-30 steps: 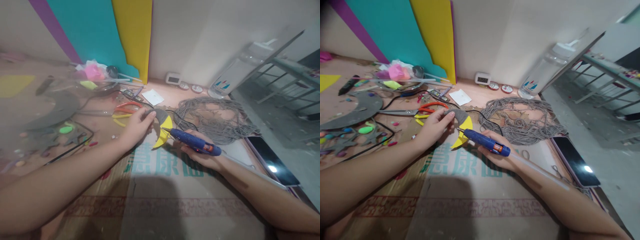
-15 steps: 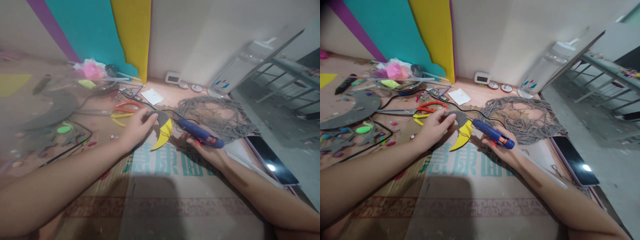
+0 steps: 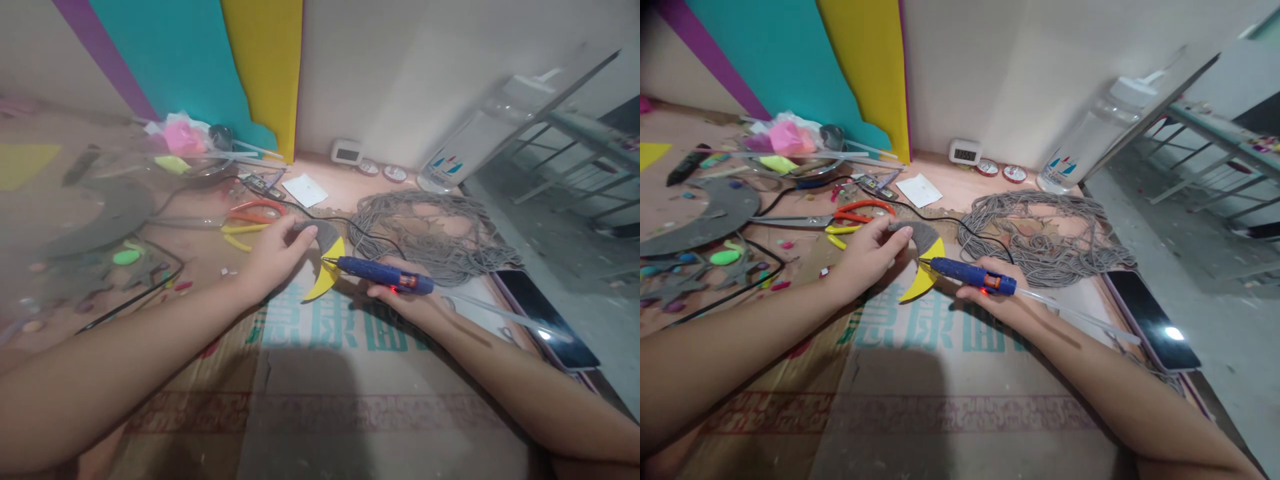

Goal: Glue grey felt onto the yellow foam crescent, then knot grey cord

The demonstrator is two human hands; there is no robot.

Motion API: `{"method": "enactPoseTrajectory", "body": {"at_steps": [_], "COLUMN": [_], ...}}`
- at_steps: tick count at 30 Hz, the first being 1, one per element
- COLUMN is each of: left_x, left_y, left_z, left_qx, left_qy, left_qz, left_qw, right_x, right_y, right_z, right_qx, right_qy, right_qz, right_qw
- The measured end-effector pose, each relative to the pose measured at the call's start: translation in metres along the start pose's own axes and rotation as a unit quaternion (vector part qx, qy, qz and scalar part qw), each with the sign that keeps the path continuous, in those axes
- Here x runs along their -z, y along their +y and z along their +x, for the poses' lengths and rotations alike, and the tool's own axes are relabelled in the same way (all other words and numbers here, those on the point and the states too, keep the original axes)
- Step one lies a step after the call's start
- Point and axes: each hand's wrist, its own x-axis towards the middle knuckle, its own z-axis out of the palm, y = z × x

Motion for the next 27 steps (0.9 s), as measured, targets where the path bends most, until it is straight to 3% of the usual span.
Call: {"method": "enactPoseTrajectory", "body": {"at_steps": [27], "left_x": [0.0006], "left_y": [0.0038], "left_z": [0.0001], "left_qx": [0.005], "left_qy": [-0.015], "left_qz": [0.005], "left_qw": [1.0], "right_x": [-0.0024], "right_y": [-0.0058], "right_z": [0.0054], "right_qx": [0.004], "right_qy": [0.006], "right_qz": [-0.013], "right_qw": [1.0]}}
